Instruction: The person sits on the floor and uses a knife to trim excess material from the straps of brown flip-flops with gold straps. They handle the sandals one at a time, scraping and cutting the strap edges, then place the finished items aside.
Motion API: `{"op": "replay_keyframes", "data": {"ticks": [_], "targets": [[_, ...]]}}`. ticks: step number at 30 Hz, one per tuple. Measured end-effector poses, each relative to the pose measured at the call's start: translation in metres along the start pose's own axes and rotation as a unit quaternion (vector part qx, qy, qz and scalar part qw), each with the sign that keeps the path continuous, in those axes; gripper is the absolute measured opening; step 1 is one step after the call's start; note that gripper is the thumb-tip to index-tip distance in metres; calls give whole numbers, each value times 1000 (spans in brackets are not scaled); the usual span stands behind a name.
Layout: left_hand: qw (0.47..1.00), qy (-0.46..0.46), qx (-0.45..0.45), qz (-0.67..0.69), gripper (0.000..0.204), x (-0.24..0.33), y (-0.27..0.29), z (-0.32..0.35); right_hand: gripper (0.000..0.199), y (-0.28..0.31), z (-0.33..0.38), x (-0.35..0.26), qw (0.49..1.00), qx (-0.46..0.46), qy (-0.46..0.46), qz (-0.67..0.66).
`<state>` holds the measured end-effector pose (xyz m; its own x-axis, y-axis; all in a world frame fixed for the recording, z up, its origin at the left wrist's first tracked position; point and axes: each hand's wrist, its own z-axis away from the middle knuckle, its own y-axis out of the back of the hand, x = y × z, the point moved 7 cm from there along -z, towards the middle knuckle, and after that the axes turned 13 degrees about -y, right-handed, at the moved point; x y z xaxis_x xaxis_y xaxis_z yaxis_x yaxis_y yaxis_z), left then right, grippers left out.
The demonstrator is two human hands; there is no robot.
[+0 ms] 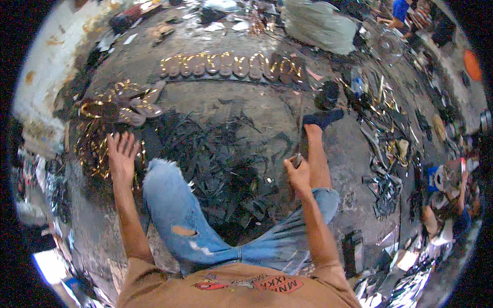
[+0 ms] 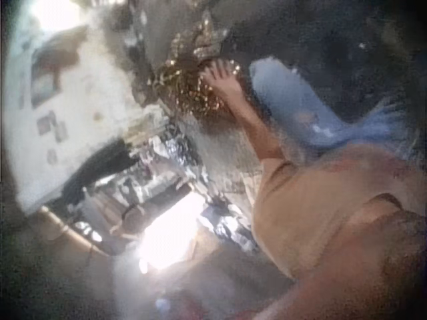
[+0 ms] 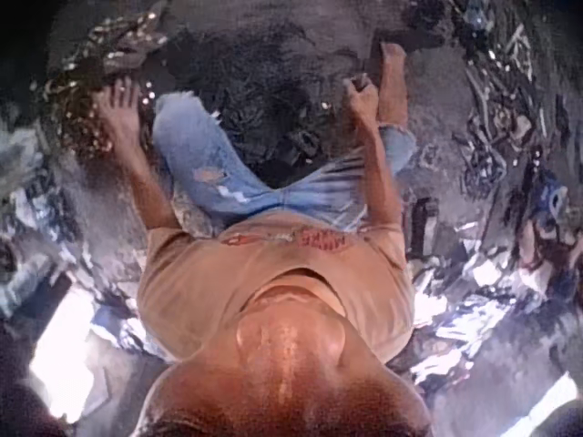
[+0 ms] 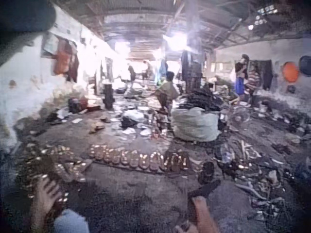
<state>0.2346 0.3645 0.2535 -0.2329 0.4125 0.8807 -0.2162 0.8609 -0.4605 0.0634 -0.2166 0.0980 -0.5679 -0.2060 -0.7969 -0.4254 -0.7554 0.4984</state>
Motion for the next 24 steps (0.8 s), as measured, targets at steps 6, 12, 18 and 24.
{"op": "replay_keyframes", "data": {"ticks": [6,12,18,24], "targets": [[895,289,-55,-335,57,-193,160,84,18,53,-163,-22,992,86,-42,-78],[754,90,-192,-621,74,-224,164,134,26,72,-442,-3,983,138,92,84],[783,205,-118,-575,77,-232,173,133,32,32,-583,-18,971,127,200,35],[764,211,-120,-598,79,-228,156,125,32,15,-565,-55,977,189,91,46]]}}
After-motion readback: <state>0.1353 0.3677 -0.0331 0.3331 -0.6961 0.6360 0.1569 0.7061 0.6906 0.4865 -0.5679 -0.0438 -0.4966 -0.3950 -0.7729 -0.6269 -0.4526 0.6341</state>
